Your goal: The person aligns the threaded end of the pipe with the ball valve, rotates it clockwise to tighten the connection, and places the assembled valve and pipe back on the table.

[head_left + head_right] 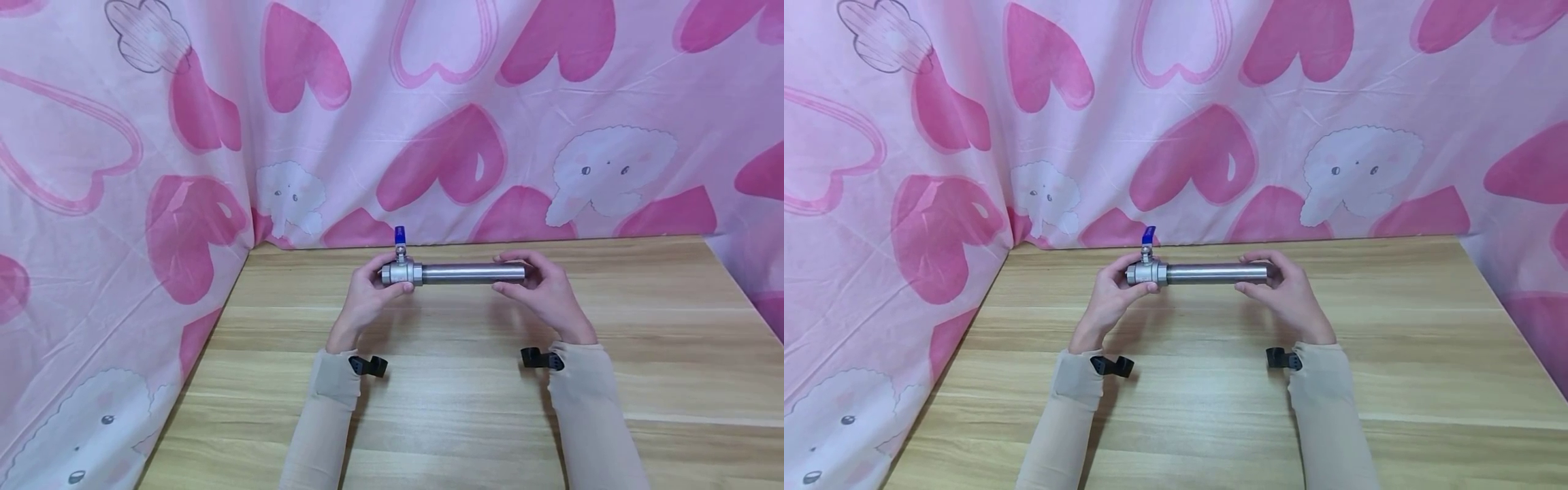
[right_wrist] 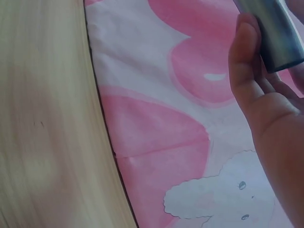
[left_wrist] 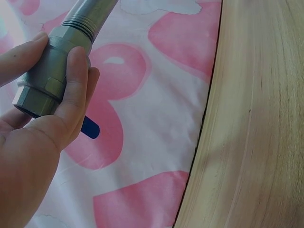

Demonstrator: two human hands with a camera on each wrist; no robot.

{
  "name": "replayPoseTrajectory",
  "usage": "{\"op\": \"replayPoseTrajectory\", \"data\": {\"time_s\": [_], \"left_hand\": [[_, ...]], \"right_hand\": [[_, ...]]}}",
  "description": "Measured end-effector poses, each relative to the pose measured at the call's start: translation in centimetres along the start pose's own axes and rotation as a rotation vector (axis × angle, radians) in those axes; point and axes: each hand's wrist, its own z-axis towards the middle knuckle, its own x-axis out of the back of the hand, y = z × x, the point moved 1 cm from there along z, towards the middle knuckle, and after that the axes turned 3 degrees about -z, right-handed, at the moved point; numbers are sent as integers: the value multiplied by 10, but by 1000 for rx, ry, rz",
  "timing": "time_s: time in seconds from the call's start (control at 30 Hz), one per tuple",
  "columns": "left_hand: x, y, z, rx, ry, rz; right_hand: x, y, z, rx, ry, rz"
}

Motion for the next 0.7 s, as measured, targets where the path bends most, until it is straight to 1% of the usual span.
{"op": "replayPoseTrajectory", "data": {"time_s": [0.27, 0.5, 0.7], "left_hand": [[-2, 1, -1, 9, 7, 1], [-2, 0, -1, -17, 8, -10], [-3, 1, 0, -18, 13, -5]], "right_hand": [[5, 0, -1, 27, -34, 27], [5, -1, -1, 6, -17, 19], [6, -1, -2, -2, 8, -16]]}}
